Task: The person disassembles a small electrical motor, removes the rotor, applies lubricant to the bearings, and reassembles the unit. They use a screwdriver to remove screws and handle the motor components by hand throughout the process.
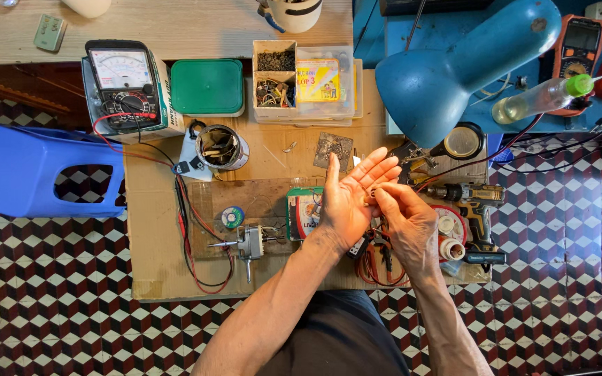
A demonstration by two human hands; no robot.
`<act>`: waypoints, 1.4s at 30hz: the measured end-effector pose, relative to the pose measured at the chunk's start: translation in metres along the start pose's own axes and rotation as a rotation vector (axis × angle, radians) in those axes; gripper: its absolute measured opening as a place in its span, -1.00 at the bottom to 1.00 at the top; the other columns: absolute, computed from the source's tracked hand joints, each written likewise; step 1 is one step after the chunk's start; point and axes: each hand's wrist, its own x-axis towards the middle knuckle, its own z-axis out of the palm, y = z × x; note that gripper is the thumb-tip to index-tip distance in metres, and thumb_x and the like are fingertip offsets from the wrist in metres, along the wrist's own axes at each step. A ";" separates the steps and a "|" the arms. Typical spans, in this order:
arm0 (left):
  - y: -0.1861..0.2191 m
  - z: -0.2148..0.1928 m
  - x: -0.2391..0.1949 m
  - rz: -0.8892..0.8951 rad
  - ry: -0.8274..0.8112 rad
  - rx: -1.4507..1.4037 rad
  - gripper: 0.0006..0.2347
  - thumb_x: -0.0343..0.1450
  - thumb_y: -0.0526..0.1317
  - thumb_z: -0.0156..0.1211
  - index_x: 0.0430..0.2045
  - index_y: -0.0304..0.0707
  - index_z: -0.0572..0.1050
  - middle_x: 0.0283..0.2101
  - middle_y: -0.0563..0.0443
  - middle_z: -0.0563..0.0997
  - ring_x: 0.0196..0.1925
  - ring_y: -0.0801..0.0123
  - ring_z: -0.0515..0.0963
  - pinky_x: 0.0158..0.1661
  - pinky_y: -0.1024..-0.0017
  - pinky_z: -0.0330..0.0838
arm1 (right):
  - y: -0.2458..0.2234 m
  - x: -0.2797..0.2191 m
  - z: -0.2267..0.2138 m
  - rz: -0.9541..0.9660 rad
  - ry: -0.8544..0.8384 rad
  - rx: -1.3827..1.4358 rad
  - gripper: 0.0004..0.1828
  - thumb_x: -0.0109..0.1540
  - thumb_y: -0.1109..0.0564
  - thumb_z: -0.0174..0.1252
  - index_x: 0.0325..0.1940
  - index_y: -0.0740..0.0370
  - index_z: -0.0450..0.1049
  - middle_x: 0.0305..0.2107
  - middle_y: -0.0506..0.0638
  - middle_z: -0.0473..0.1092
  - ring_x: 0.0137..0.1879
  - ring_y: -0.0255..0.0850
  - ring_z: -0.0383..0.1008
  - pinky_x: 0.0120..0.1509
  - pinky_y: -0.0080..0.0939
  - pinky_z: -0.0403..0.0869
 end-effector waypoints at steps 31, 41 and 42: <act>-0.012 0.002 0.005 -0.028 -0.004 -0.086 -0.26 0.56 0.35 -0.41 0.31 -0.39 0.33 0.23 -0.24 0.50 0.22 0.17 0.52 0.28 0.23 0.36 | -0.008 -0.018 0.003 0.141 0.159 0.121 -0.85 0.36 0.23 0.13 -0.06 0.35 0.55 -0.38 0.02 0.57 -0.43 -0.41 0.42 -0.39 -0.48 0.34; -0.017 0.002 0.005 -0.028 -0.051 -0.123 -0.26 0.57 0.33 -0.37 0.30 -0.45 0.32 0.25 -0.29 0.47 0.27 0.09 0.50 0.31 0.20 0.35 | 0.001 -0.028 0.001 0.062 0.178 0.175 -0.87 0.42 0.24 0.07 0.00 0.35 0.46 -0.33 0.03 0.53 -0.34 -0.40 0.44 -0.27 -0.47 0.41; -0.016 0.001 0.004 -0.031 -0.058 -0.126 -0.26 0.57 0.33 -0.37 0.30 -0.45 0.32 0.25 -0.29 0.47 0.27 0.09 0.49 0.31 0.20 0.35 | 0.002 -0.028 -0.001 0.082 0.169 0.252 -0.88 0.43 0.24 0.06 0.00 0.35 0.45 -0.30 0.03 0.53 -0.32 -0.40 0.44 -0.26 -0.48 0.40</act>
